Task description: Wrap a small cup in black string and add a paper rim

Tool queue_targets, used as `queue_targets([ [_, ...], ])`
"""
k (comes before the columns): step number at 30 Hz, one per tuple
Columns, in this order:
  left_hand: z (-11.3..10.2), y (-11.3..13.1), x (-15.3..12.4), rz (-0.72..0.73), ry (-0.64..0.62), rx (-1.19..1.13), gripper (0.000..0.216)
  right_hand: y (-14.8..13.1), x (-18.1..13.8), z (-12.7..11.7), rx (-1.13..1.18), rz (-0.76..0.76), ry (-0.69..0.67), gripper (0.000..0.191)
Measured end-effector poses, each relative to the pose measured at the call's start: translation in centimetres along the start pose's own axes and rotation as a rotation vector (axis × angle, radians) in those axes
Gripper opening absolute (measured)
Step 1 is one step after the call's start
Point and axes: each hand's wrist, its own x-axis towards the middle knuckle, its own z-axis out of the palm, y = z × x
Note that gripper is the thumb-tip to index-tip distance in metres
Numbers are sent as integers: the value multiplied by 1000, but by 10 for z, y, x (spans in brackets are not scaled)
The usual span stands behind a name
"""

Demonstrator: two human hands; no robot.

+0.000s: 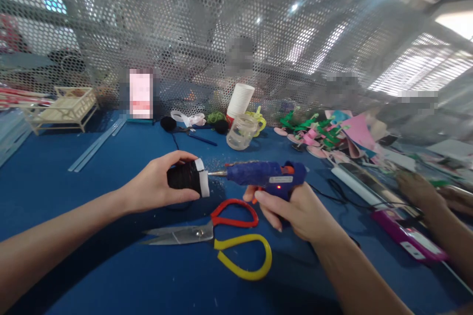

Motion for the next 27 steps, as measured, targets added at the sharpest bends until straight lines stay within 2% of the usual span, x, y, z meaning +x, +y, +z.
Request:
queue_targets([
  [4,0,0,0,-66,-101,-162,53,3,3,3,45,69,-112,21],
  [11,0,-2,2,-48,-139,-212,53,7,5,2,22,115,-138,26],
  [20,0,7,-2,4,-104,-115,53,6,5,3,21,139,-108,27],
  [27,2,8,-2,40,-22,-19,53,5,4,3,-5,151,-104,29],
])
